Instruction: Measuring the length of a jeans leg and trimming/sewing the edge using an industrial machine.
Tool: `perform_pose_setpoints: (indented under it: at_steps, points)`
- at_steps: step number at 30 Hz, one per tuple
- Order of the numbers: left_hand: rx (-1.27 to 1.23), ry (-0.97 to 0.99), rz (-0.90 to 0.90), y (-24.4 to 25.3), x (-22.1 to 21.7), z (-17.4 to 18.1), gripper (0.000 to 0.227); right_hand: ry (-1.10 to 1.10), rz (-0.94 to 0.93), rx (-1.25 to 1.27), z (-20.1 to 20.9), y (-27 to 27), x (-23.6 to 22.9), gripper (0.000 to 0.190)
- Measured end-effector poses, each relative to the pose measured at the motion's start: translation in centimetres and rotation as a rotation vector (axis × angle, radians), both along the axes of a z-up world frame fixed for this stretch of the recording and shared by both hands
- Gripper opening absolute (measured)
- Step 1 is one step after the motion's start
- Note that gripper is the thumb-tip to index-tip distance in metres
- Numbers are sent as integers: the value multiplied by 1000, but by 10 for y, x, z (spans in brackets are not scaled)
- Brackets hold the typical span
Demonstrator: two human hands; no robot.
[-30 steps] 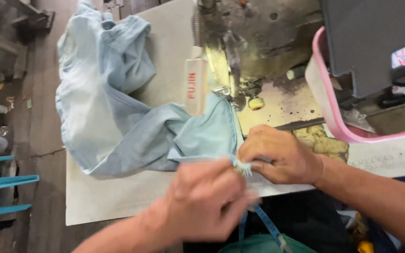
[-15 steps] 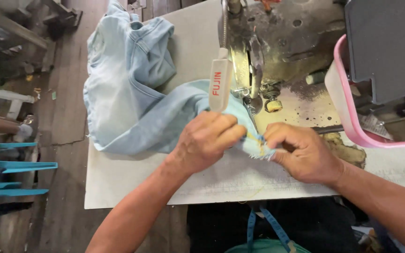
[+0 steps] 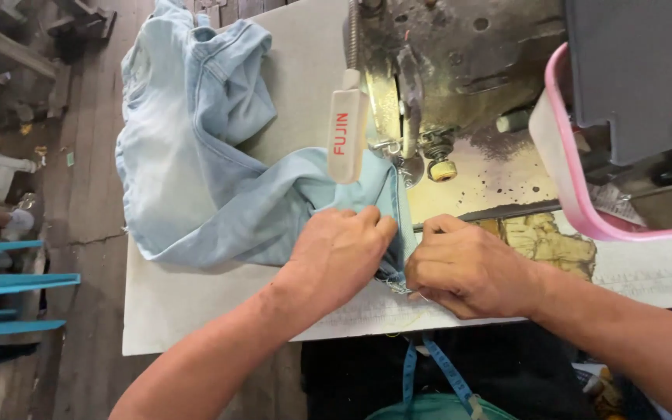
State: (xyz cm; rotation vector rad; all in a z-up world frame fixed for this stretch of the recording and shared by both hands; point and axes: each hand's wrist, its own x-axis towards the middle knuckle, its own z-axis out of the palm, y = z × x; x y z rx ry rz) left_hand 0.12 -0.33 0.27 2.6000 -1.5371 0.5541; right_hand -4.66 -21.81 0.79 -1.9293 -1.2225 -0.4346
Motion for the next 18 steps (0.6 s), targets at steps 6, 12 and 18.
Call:
perform_pose_setpoints:
  at_steps: [6, 12, 18]
  points:
    - [-18, -192, -130, -14, 17, 25, 11, -28, -6, 7, -1, -2, 2, 29]
    - [19, -141, -183, 3, 30, -5, 10, -47, 26, 24, 2, 2, 6, 26]
    - [9, 10, -181, 8, 31, 14, 13, -77, 42, 42, 2, 1, 6, 26]
